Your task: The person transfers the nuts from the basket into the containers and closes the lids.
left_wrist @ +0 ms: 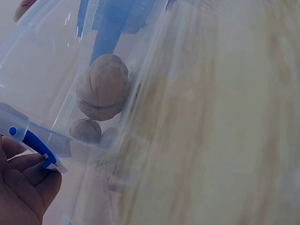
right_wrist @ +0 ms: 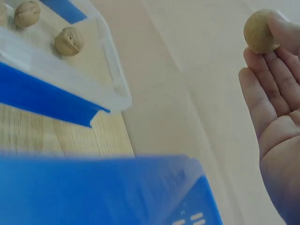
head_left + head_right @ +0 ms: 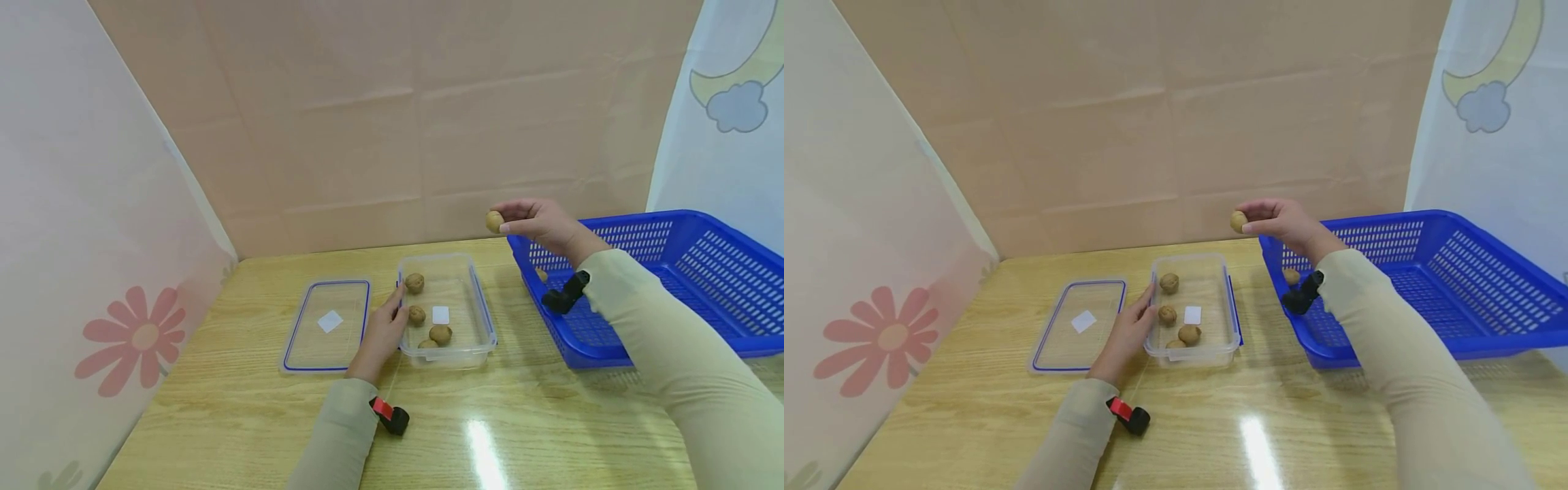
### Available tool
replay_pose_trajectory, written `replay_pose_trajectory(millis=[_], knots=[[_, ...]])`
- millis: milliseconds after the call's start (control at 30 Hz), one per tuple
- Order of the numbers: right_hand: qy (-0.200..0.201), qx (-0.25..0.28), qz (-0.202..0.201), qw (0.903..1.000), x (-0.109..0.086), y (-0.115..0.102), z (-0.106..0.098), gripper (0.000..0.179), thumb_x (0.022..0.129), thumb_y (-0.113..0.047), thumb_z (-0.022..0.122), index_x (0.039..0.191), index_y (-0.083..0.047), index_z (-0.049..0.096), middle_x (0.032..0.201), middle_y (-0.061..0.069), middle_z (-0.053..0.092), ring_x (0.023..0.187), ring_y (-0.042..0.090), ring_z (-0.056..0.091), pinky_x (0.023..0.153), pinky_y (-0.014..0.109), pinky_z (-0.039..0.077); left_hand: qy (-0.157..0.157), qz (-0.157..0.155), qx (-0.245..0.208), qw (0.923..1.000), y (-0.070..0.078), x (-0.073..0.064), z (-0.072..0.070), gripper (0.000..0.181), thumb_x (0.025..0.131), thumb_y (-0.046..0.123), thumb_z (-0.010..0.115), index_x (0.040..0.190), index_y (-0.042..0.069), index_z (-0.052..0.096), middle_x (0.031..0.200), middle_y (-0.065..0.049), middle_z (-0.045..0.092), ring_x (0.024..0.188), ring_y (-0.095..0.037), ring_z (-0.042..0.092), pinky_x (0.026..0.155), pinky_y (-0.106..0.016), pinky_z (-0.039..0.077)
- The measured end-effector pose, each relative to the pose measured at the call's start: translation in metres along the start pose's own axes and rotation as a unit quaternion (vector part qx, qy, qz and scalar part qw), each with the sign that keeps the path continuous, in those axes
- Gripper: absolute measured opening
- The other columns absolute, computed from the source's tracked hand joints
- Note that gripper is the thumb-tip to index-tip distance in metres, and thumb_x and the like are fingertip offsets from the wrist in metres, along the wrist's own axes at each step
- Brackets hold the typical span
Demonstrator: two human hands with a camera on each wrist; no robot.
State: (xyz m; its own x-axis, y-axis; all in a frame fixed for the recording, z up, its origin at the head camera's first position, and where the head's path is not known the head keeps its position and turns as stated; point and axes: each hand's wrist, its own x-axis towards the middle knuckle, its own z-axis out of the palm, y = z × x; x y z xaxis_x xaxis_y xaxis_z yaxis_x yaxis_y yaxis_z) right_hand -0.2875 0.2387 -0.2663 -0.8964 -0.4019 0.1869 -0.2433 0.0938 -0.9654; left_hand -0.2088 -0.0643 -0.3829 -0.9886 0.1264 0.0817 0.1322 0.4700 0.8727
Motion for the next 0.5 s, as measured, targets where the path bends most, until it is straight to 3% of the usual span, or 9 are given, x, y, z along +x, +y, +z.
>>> replay_pose_trajectory(millis=[267, 500], knots=[[-0.036, 0.008, -0.017, 0.9992, 0.008, -0.001, 0.014, 0.031, 0.086, 0.001, 0.061, 0.104, -0.024, 0.068, 0.097, -0.011, 0.069, 0.095, 0.005, 0.061, 0.084, 0.016, 0.048, -0.003, 0.001, -0.004, 1.0000, -0.003, 0.000, 0.000, 0.049, 0.098, 0.024, 0.042, 0.145, 0.022, 0.031, 0.149, 0.002, 0.029, 0.136, -0.024, 0.028, 0.111, -0.041, 0.025], [-0.071, -0.015, -0.011, 0.9973, 0.014, 0.003, 0.028, 0.029, 0.086, -0.003, 0.062, 0.108, -0.022, 0.066, 0.098, -0.010, 0.068, 0.093, 0.007, 0.062, 0.083, 0.019, 0.049, -0.001, 0.000, -0.003, 1.0000, 0.000, -0.001, 0.000, 0.049, 0.098, 0.024, 0.042, 0.146, 0.023, 0.030, 0.149, 0.000, 0.029, 0.136, -0.026, 0.029, 0.111, -0.042, 0.026]])
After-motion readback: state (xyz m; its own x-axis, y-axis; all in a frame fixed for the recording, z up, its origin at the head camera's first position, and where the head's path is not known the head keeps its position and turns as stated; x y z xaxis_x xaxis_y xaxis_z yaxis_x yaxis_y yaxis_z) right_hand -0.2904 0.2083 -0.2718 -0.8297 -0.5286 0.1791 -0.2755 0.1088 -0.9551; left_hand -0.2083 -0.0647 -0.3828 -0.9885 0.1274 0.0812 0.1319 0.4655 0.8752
